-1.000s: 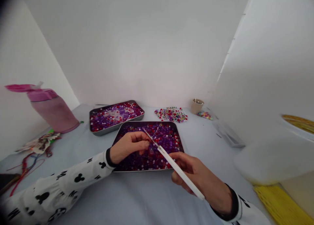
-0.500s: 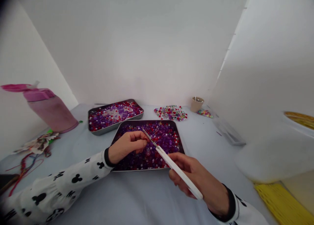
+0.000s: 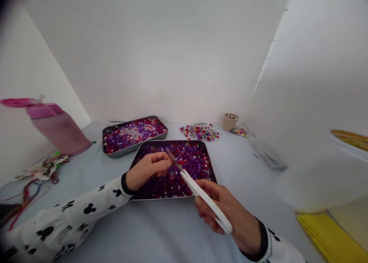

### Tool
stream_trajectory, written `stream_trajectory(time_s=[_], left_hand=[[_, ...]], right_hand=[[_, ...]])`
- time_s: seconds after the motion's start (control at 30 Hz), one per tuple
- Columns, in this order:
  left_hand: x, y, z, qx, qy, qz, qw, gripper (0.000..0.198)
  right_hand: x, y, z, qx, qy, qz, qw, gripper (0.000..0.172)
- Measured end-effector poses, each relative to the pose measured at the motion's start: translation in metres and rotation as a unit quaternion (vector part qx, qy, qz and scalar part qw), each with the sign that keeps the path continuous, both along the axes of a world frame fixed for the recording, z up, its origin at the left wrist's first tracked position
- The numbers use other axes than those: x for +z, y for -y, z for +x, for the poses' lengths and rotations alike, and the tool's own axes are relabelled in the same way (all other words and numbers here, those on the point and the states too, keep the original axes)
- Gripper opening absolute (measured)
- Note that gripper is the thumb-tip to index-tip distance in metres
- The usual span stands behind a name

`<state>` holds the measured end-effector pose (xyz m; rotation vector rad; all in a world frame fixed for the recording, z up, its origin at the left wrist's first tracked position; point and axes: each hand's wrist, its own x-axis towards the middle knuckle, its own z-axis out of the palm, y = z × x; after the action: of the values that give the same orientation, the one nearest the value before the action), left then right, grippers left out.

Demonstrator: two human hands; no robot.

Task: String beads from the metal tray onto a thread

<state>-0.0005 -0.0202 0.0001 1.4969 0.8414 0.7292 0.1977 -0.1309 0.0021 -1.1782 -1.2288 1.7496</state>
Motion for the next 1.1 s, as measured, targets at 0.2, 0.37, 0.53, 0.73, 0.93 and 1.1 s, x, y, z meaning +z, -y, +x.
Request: stream_trajectory(time_s=[0.2,0.37,0.53,0.73,0.93,1.1], left_hand=[[0.000,0.001,0.000,0.018,-0.011,-0.012,1.000,0.018],[-0.002,0.001,0.000,0.020,0.016,-0.041,0.999,0.012],[-0.003,0.006,0.002,0.027,0.058,-0.074,0.995,0.010],[-0.001,0.013,0.004,0.064,0.038,-0.048,0.996,0.012],[0.001,0.015,0.006,0.068,0.012,-0.038,0.997,0.012],[0.001,0.016,0.007,0.069,-0.009,-0.033,0.997,0.012]], right_hand=[[-0.005,-0.001,-0.002,-0.006,0.023,0.004,1.000,0.048],[-0.015,-0.002,-0.004,-0.005,0.021,0.031,0.999,0.051],[-0.016,-0.001,-0.006,-0.014,0.018,0.028,0.999,0.044],[-0.012,0.001,-0.009,-0.033,0.040,0.013,0.999,0.050],[-0.018,0.002,-0.009,-0.003,0.028,0.015,1.000,0.059],[-0.022,0.001,-0.010,0.013,0.037,-0.010,0.999,0.061]])
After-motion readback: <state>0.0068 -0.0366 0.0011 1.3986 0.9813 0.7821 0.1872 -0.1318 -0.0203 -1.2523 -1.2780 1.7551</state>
